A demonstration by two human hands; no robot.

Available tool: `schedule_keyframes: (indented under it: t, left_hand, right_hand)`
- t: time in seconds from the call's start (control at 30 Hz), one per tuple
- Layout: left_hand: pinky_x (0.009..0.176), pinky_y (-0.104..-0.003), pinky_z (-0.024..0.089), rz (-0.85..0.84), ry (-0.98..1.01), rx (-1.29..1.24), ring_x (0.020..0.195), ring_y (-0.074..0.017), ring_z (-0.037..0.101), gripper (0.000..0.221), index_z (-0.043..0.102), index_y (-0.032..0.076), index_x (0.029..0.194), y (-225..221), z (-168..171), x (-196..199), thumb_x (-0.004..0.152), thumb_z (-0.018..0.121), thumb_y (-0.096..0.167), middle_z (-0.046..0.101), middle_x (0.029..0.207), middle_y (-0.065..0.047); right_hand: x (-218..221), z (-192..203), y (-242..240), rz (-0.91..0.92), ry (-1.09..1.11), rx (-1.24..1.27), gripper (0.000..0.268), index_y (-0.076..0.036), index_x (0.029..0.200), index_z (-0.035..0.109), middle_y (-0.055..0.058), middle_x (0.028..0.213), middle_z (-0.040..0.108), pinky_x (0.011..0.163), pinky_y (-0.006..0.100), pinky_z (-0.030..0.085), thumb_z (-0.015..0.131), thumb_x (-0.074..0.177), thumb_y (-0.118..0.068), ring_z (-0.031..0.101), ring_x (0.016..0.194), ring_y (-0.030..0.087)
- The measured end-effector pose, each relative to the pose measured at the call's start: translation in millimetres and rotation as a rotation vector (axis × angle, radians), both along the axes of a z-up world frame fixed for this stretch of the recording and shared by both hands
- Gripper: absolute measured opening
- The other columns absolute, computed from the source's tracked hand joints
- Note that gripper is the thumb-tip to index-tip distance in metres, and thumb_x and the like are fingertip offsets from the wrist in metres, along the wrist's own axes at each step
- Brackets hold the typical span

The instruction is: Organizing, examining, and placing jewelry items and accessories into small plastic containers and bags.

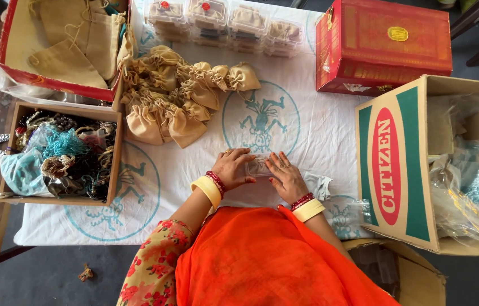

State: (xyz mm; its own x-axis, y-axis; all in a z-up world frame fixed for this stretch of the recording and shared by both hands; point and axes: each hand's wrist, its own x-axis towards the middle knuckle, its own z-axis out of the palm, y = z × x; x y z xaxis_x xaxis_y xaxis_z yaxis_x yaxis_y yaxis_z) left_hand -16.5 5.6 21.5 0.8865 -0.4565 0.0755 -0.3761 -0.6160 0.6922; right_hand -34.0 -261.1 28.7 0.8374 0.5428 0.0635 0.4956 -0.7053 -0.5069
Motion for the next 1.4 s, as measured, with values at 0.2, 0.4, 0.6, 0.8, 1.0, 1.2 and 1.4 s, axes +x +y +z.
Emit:
schedule_keyframes:
  t: [0.2, 0.4, 0.6, 0.8, 1.0, 1.2, 1.4]
  left_hand:
    - [0.107, -0.043, 0.041, -0.031, -0.045, 0.238, 0.136, -0.0301, 0.048, 0.07, 0.057, 0.006, 0.133, -27.5, -8.5, -0.3, 0.078, 0.082, 0.041, 0.049, 0.15, -0.011]
    - [0.109, -0.041, 0.044, -0.074, 0.07, 0.417, 0.136, -0.0286, 0.049, 0.074, 0.05, 0.004, 0.137, -35.8, 12.7, 2.9, 0.08, 0.082, 0.039, 0.047, 0.15, -0.011]
    - [0.107, -0.041, 0.044, -0.082, 0.021, 0.344, 0.133, -0.0322, 0.05, 0.068, 0.051, 0.002, 0.129, -30.8, 0.7, 3.1, 0.08, 0.081, 0.038, 0.044, 0.148, -0.013]
    - [0.108, -0.04, 0.046, -0.067, -0.236, 0.335, 0.134, -0.033, 0.052, 0.066, 0.053, 0.003, 0.128, -31.0, -41.8, -6.6, 0.077, 0.082, 0.033, 0.047, 0.148, -0.018]
    - [0.109, -0.042, 0.045, -0.084, -0.178, 0.206, 0.133, -0.0335, 0.052, 0.066, 0.053, 0.002, 0.126, -23.2, -37.5, -0.1, 0.077, 0.083, 0.035, 0.047, 0.148, -0.017]
    - [0.109, -0.053, 0.033, -0.044, -0.251, 0.036, 0.136, -0.0389, 0.043, 0.084, 0.048, 0.001, 0.14, 2.6, -5.3, -2.0, 0.081, 0.077, 0.053, 0.045, 0.147, -0.019]
    - [0.114, -0.057, 0.019, 0.547, -0.233, 0.121, 0.143, -0.0351, 0.035, 0.074, 0.046, 0.011, 0.143, 5.4, -61.5, 3.2, 0.089, 0.065, 0.057, 0.042, 0.153, -0.012]
  right_hand:
    - [16.9, 9.4, -6.2, 0.06, 0.092, -0.109, 0.069, -0.017, 0.148, 0.054, 0.006, 0.158, 0.047, 0.119, 0.037, 0.036, 0.066, 0.083, 0.004, 0.038, 0.147, 0.032]
    - [15.5, 23.9, 7.5, -0.072, 0.087, -0.125, 0.056, -0.018, 0.131, 0.069, -0.001, 0.149, 0.056, 0.112, 0.034, 0.045, 0.068, 0.079, 0.003, 0.048, 0.14, 0.027]
    - [3.4, 3.2, 5.6, -0.071, -0.132, -0.075, 0.047, -0.01, 0.127, 0.07, 0.004, 0.153, 0.055, 0.114, 0.034, 0.045, 0.061, 0.084, 0.007, 0.046, 0.143, 0.027]
    - [-3.6, -1.6, 4.8, -0.045, -0.149, -0.132, 0.056, -0.009, 0.133, 0.066, 0.007, 0.157, 0.048, 0.113, 0.034, 0.044, 0.055, 0.081, 0.009, 0.04, 0.148, 0.029]
    - [-8.9, -23.4, 10.5, -0.065, -0.299, -0.094, 0.051, -0.002, 0.134, 0.061, 0.015, 0.156, 0.048, 0.12, 0.041, 0.038, 0.054, 0.084, 0.005, 0.037, 0.148, 0.036]
    - [0.5, 12.5, 11.0, -0.086, -0.012, 0.192, 0.058, -0.009, 0.127, 0.061, 0.02, 0.149, 0.042, 0.112, 0.045, 0.037, 0.076, 0.071, -0.005, 0.04, 0.138, 0.04]
    - [25.5, 20.1, 8.5, -0.118, 0.031, -0.034, 0.065, -0.016, 0.127, 0.061, 0.01, 0.139, 0.053, 0.108, 0.044, 0.044, 0.083, 0.067, -0.007, 0.052, 0.129, 0.034]
